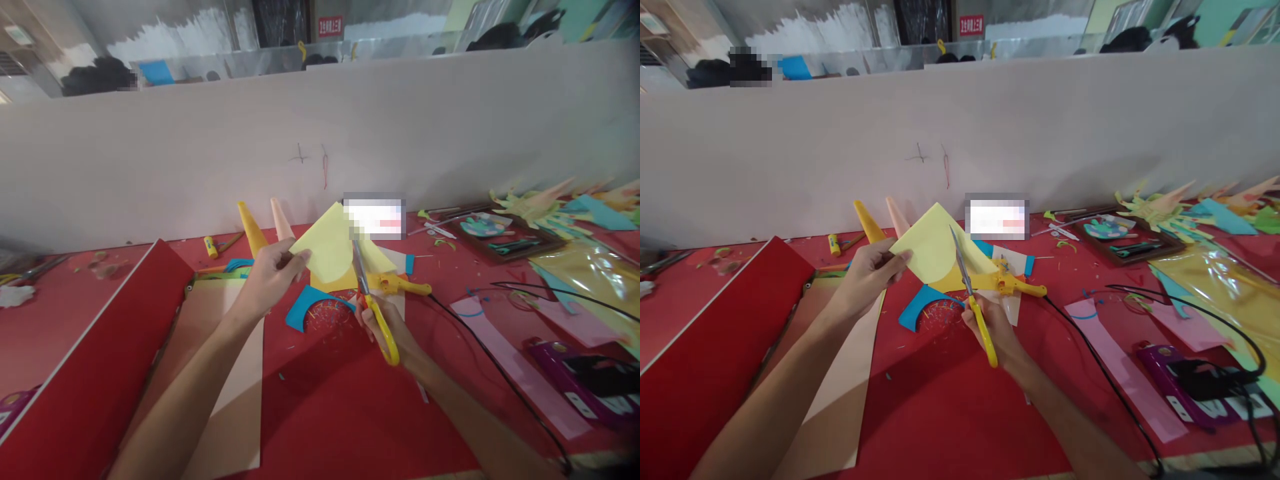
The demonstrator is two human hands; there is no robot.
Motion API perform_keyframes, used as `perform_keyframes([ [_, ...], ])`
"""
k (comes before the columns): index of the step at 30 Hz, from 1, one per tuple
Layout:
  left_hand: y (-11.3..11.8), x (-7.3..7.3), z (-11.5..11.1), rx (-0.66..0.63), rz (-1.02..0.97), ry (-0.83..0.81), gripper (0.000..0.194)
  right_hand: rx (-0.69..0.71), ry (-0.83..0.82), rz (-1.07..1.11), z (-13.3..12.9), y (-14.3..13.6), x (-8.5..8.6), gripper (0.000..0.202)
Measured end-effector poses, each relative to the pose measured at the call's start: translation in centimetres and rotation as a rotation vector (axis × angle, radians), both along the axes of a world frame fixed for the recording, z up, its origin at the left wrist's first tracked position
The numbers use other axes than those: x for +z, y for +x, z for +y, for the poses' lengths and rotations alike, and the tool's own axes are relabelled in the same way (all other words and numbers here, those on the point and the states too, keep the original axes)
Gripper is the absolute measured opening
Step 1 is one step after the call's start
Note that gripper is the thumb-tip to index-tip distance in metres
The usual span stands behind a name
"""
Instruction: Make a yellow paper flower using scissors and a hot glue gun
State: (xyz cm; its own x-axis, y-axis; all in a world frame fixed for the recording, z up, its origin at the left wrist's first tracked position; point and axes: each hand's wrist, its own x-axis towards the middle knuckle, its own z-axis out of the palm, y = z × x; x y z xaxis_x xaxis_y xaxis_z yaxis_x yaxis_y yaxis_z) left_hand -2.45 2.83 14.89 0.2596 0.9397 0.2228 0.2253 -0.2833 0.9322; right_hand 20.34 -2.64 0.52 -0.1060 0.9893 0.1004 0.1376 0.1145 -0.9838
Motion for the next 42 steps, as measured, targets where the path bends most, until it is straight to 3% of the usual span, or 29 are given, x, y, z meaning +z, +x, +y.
perform_keyframes([
  [7,0.5,-0.2,0.2,0.103,-0.197,-0.036,0.048,-0.017,0.002,-0.008,-0.3,0.1,0.7,0.057],
  [16,-0.4,-0.5,0.5,0.051,0.015,0.079,0.049,0.020,0.038,-0.031,-0.2,0.0,-0.5,0.061],
  [26,-0.3,-0.6,0.7,0.137,-0.083,0.113,0.051,0.033,0.007,-0.062,-0.5,0.1,1.3,0.058],
  [33,-0.5,-0.5,0.7,0.078,0.069,0.155,0.054,0.045,0.035,-0.077,-0.5,0.0,1.0,0.061],
  [42,-0.9,-0.9,1.0,0.110,0.032,0.158,0.051,0.034,-0.018,-0.067,-0.6,0.1,1.3,0.054],
])
